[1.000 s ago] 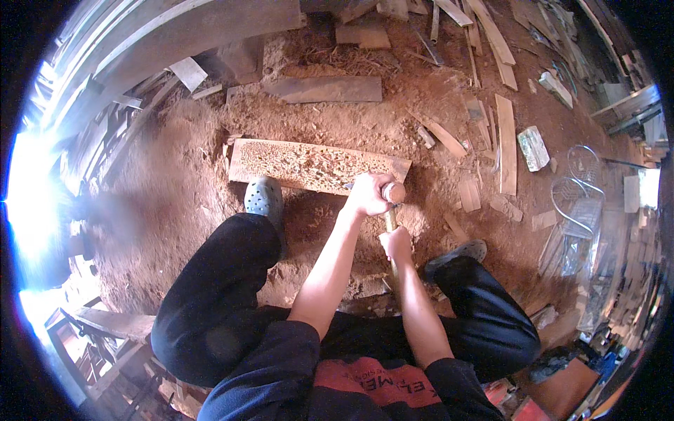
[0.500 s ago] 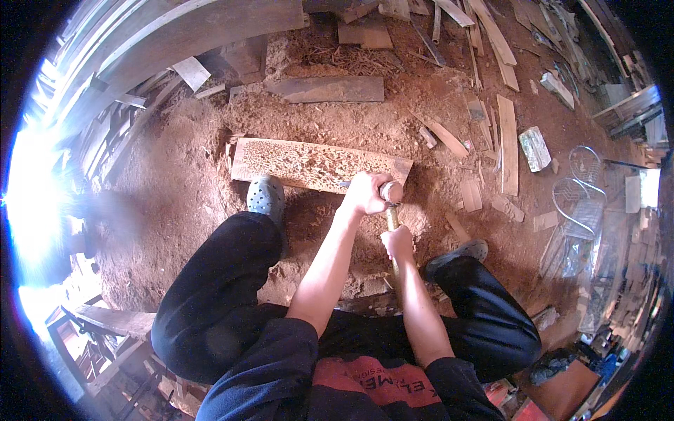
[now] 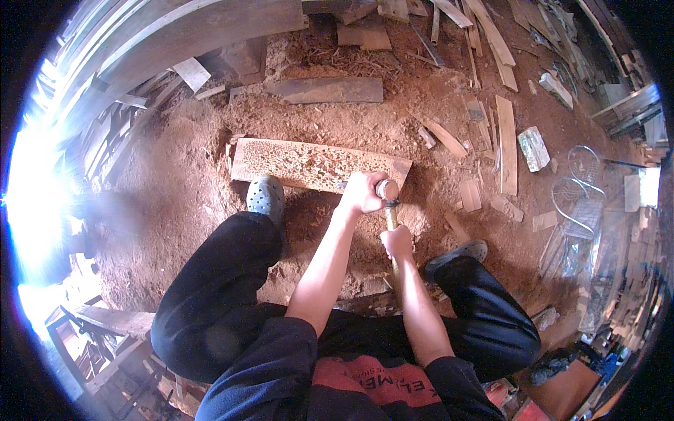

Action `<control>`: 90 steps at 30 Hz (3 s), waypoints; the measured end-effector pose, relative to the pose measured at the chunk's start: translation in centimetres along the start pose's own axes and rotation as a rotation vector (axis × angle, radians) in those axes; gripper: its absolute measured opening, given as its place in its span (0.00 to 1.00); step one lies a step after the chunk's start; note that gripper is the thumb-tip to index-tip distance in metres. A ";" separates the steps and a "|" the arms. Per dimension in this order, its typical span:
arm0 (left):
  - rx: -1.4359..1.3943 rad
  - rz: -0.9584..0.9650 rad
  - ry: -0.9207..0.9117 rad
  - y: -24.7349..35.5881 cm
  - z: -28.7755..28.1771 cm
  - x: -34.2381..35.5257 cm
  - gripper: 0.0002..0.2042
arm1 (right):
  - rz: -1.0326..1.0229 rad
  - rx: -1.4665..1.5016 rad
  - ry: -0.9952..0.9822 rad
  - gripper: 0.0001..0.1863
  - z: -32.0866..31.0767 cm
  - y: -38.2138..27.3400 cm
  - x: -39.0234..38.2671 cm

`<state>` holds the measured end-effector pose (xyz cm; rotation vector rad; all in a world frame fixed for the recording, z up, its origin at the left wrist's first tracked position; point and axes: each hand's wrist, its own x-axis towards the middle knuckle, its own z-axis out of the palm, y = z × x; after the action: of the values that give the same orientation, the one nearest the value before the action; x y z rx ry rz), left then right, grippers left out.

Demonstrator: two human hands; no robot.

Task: The person sits on the floor and uses a chisel and mallet to carve a rectangular wooden plank. They repeatedly strike the chisel to remove wood shavings, gradually shaping the plank's surface.

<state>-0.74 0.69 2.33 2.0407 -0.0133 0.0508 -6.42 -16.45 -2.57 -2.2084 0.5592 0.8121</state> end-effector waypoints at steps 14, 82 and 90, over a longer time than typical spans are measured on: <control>-0.039 -0.037 0.009 -0.4 0.2 -0.2 0.15 | -0.034 0.035 -0.014 0.09 -0.2 0.2 -0.1; -0.448 -0.144 0.329 -4.2 -1.6 0.7 0.07 | 0.062 -0.018 -0.032 0.10 -0.3 1.0 0.7; -0.798 0.043 1.064 -2.4 -7.5 1.9 0.10 | -0.004 0.044 -0.035 0.11 -0.7 2.8 1.6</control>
<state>0.99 8.51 3.62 1.0275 0.5042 0.9821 -6.68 -18.99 -4.59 -2.1502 0.5510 0.8271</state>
